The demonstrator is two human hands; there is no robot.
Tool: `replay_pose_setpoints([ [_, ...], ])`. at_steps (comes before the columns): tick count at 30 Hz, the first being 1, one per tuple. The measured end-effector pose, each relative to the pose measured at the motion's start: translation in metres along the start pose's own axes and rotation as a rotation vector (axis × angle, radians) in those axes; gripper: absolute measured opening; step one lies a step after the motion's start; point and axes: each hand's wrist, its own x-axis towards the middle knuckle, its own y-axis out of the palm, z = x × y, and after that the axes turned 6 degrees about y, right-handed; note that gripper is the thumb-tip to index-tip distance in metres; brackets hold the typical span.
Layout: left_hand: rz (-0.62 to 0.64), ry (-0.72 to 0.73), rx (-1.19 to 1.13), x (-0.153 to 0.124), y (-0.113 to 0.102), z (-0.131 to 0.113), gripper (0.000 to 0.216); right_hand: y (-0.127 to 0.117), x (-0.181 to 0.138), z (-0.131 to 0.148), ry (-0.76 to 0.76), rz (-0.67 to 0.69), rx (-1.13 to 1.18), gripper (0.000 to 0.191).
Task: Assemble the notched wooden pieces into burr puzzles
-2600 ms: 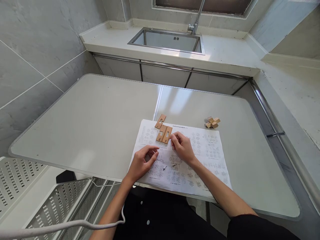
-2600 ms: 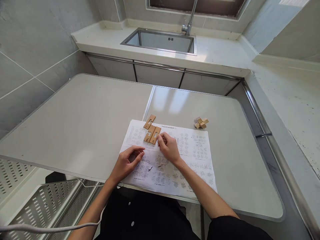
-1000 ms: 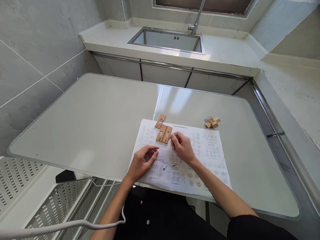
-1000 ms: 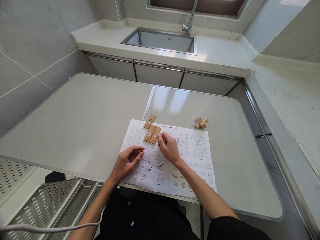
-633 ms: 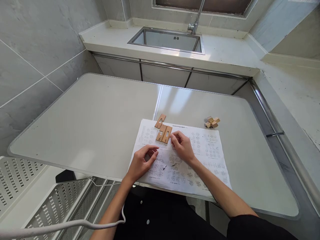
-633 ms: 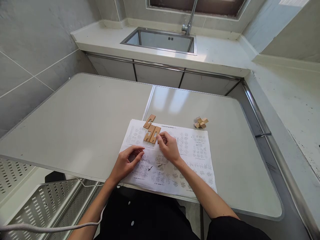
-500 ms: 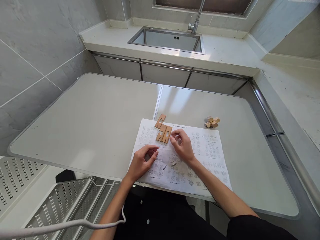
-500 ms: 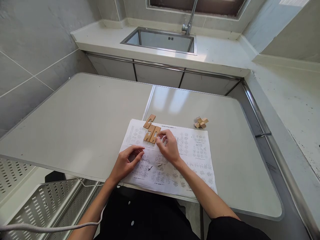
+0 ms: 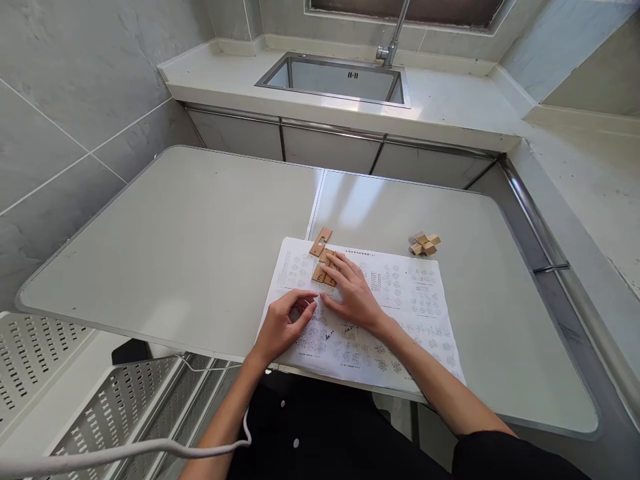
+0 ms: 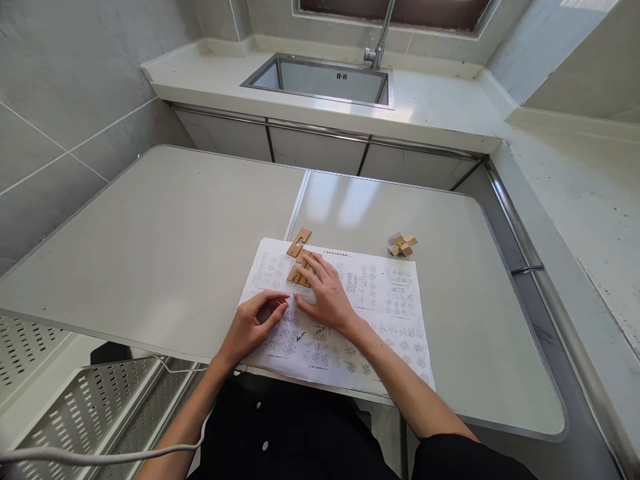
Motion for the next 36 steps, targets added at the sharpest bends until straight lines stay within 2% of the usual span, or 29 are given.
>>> replay_pose_setpoints([
  [11, 0.001, 0.001, -0.006, 0.0004, 0.0005, -0.0006, 0.023, -0.0016, 0.0022, 0.0029, -0.004, -0.057, 0.070, 0.030],
  [16, -0.004, -0.008, -0.012, 0.0009, 0.0004, -0.0027, 0.023, -0.0026, 0.0014, 0.0045, 0.042, -0.058, 0.077, 0.024],
  [23, 0.000, 0.000, -0.007, 0.0005, 0.0001, -0.0013, 0.025, -0.0029, -0.0003, 0.0050, 0.083, 0.021, 0.031, 0.025],
  [28, 0.000, 0.006, -0.006, 0.0006, 0.0004, -0.0005, 0.023, -0.0039, 0.0007, 0.0049, 0.062, 0.021, 0.053, 0.024],
  [36, -0.032, -0.003, -0.044, 0.0007, 0.0011, -0.0015, 0.020, -0.0069, -0.0004, 0.0053, 0.031, 0.052, 0.095, 0.045],
])
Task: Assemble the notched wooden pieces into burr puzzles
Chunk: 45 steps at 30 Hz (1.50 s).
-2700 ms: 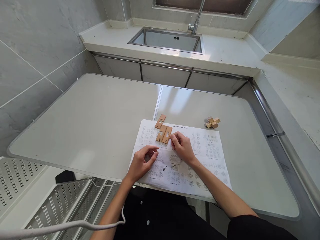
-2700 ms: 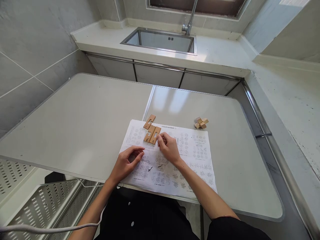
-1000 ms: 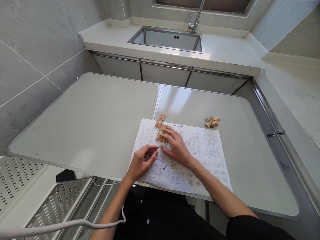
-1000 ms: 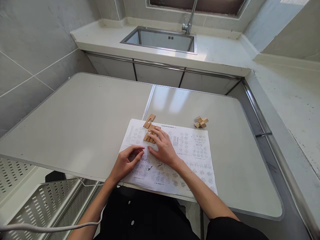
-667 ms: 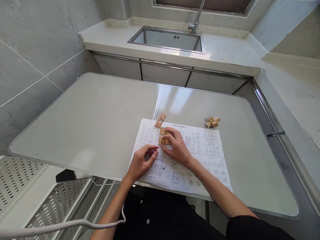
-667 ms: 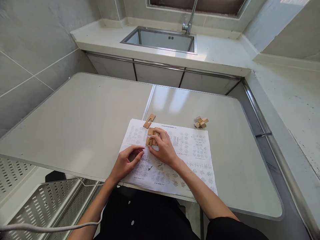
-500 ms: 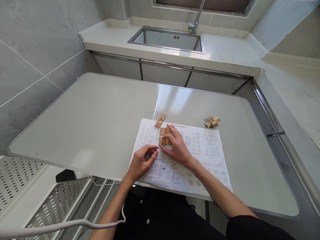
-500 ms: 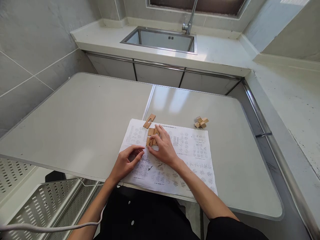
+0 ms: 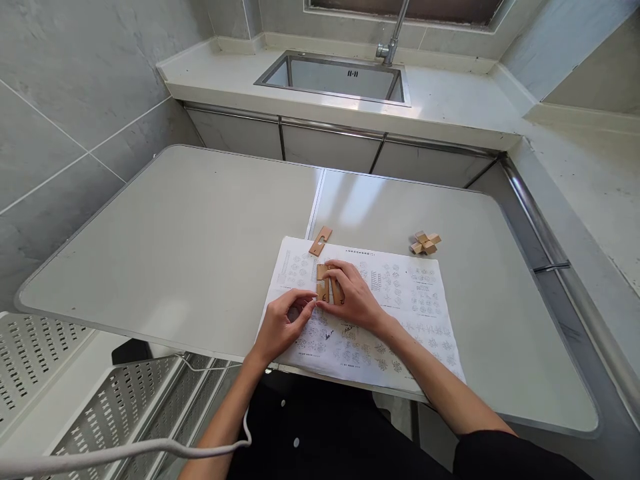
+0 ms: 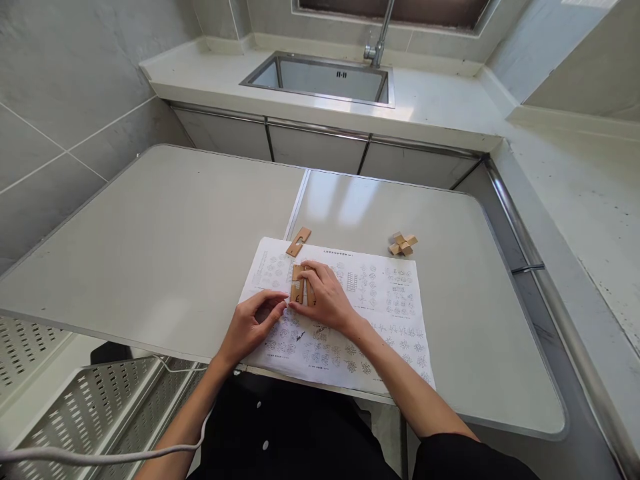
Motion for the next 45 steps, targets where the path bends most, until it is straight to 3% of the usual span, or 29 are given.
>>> replay_pose_setpoints([
  [8, -0.027, 0.006, 0.034, 0.001, -0.001, -0.002, 0.020, 0.001, 0.000, -0.001, -0.010, 0.018, -0.045, 0.055],
  [15, -0.051, -0.001, 0.048, 0.000, 0.000, -0.002, 0.020, -0.002, -0.001, 0.002, -0.023, -0.043, 0.058, 0.059],
  [23, -0.192, -0.105, 0.020, -0.001, 0.000, 0.001, 0.024, -0.006, -0.003, 0.006, -0.122, -0.142, 0.130, 0.065],
  [32, 0.023, -0.022, 0.061, -0.002, -0.002, 0.001, 0.028, -0.001, -0.007, 0.021, -0.257, -0.137, 0.135, 0.066],
  [40, -0.006, -0.108, 0.003, -0.001, 0.000, 0.001, 0.027, -0.005, -0.005, 0.015, -0.224, -0.009, 0.122, 0.085],
  [42, -0.033, -0.124, -0.027, -0.001, 0.000, -0.001, 0.026, -0.006, -0.004, 0.011, -0.191, -0.020, 0.095, 0.077],
  [45, -0.065, -0.135, 0.002, -0.001, 0.000, -0.001, 0.025, -0.005, -0.004, 0.005, -0.061, -0.150, 0.016, 0.042],
])
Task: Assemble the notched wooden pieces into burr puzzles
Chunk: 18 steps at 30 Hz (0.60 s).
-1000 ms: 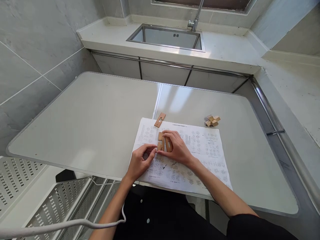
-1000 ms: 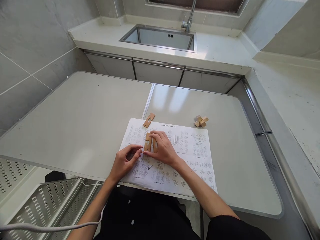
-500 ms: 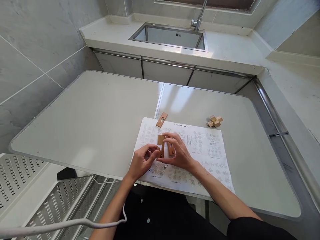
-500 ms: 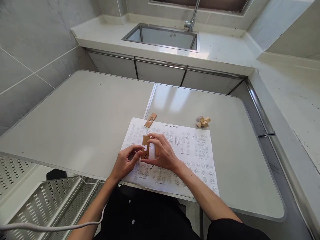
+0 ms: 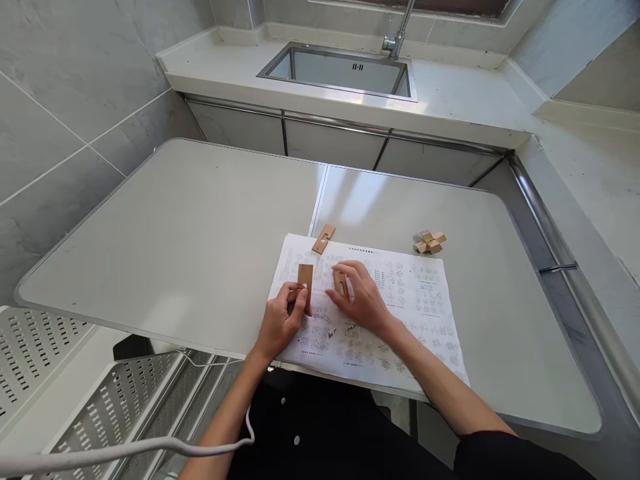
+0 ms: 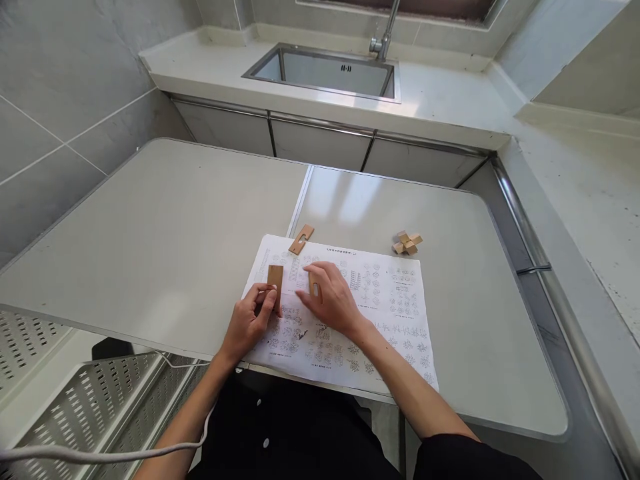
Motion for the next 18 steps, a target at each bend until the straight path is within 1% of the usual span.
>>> replay_pose_setpoints([
  [2, -0.009, -0.010, 0.012, -0.0005, 0.0001, 0.0012, 0.026, 0.0019, -0.0001, -0.0026, 0.127, -0.092, -0.098, 0.021],
  [3, -0.012, -0.017, 0.012, -0.0008, 0.0001, 0.0018, 0.026, 0.0027, -0.0002, -0.0036, 0.184, -0.111, -0.148, 0.017],
  [4, -0.014, -0.023, 0.010, -0.0010, 0.0001, 0.0022, 0.027, 0.0034, -0.0002, -0.0042, 0.230, -0.109, -0.196, 0.017],
  [6, -0.014, -0.033, 0.012, -0.0015, -0.0001, 0.0023, 0.027, 0.0041, -0.0002, -0.0044, 0.269, -0.059, -0.271, 0.024],
  [9, -0.019, -0.030, 0.030, -0.0016, -0.0002, 0.0009, 0.027, 0.0038, 0.0004, -0.0028, 0.245, 0.015, -0.315, 0.027],
  [13, -0.027, 0.011, 0.043, -0.0007, 0.0002, -0.0007, 0.027, 0.0042, 0.0012, -0.0013, 0.160, 0.066, -0.268, 0.017],
  [16, -0.012, 0.040, 0.040, -0.0008, 0.0000, -0.0007, 0.029, 0.0049, 0.0003, -0.0004, 0.115, 0.074, -0.209, 0.024],
  [18, 0.016, 0.041, 0.021, -0.0017, -0.0005, -0.0004, 0.032, 0.0046, -0.0008, 0.0016, 0.163, 0.085, -0.115, 0.028],
])
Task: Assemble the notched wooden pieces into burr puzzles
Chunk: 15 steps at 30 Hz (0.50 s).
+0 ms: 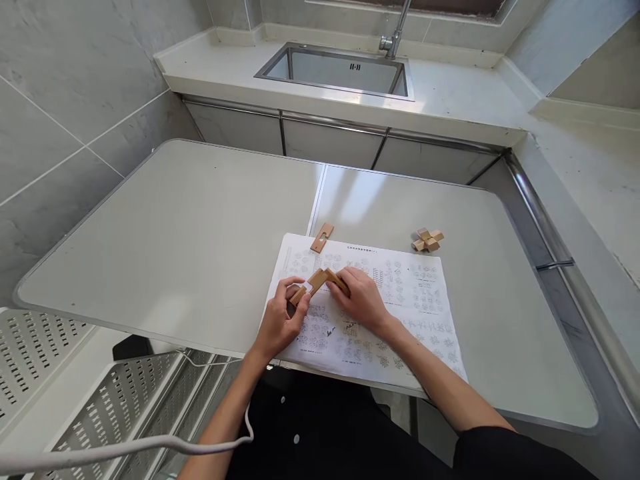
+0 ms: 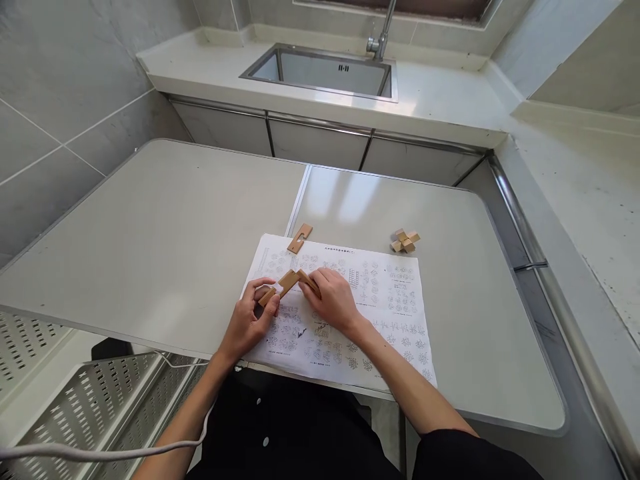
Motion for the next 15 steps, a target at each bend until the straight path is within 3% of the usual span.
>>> replay_pose_setpoints([
  [4, 0.121, 0.020, -0.076, -0.002, -0.001, 0.001, 0.031, -0.003, -0.003, 0.006, 0.178, 0.114, 0.310, 0.030],
  [8, 0.160, 0.045, -0.101, -0.003, -0.001, 0.002, 0.029, -0.006, -0.006, 0.011, 0.196, 0.193, 0.498, 0.035],
  [11, 0.160, 0.049, -0.112, -0.003, -0.001, 0.002, 0.027, -0.005, -0.008, 0.013, 0.166, 0.224, 0.511, 0.039],
  [15, 0.144, 0.037, -0.117, -0.003, 0.000, 0.003, 0.027, 0.001, -0.011, 0.012, 0.051, 0.144, 0.400, 0.039],
])
